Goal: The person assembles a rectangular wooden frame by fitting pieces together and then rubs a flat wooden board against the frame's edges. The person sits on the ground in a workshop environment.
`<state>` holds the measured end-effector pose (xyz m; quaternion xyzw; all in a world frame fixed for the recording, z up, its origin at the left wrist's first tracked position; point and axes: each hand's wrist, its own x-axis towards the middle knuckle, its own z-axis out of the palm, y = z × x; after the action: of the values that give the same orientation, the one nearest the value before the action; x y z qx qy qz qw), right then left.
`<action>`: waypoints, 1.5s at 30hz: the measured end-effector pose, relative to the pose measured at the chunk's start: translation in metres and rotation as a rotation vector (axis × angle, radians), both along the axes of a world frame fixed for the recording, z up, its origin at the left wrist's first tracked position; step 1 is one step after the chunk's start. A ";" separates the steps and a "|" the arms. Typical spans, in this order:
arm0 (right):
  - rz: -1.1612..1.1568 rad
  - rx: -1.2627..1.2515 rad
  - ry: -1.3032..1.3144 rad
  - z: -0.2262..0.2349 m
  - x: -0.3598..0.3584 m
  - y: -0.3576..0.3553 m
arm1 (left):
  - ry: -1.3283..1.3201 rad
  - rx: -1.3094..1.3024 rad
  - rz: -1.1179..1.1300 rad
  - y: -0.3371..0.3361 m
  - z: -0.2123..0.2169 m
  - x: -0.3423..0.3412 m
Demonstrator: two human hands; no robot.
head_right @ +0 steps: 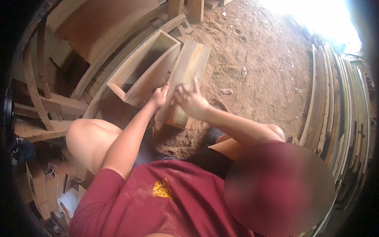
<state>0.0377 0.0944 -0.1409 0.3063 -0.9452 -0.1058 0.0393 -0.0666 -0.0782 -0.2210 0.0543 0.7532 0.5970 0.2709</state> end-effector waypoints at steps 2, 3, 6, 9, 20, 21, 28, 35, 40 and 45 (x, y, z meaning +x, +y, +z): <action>0.238 -0.053 -0.064 -0.002 0.007 -0.005 | -0.001 0.042 0.054 -0.001 0.001 0.000; 0.285 0.069 0.117 -0.004 0.009 -0.006 | -0.006 0.014 0.041 -0.002 0.003 -0.002; 0.062 -0.027 0.007 -0.005 0.005 -0.002 | 0.007 -0.138 0.001 -0.001 0.013 -0.002; -0.149 0.147 0.052 -0.005 -0.005 0.006 | 0.058 -0.217 -0.072 0.003 0.023 0.000; -0.042 0.123 -0.038 0.004 0.000 0.011 | 0.134 -0.307 0.005 0.003 0.030 0.006; 0.028 0.156 -0.102 0.005 0.006 0.004 | 0.136 -0.324 0.004 0.003 0.029 0.004; -0.225 0.132 -0.083 0.017 -0.009 0.012 | 0.185 -0.348 -0.001 0.005 0.033 0.001; 0.224 -0.064 -0.269 0.004 0.016 0.003 | 0.200 -0.385 0.014 0.003 0.039 0.006; -0.148 -0.006 -0.133 0.003 0.003 0.022 | 0.156 -0.363 -0.013 0.005 0.040 0.008; 0.106 -0.129 -0.163 0.003 0.005 0.014 | 0.174 -0.392 -0.003 0.004 0.038 0.004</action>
<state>0.0427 0.1087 -0.1380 0.3603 -0.9326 -0.0171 -0.0127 -0.0622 -0.0742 -0.1825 0.0531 0.8754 0.4316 0.2113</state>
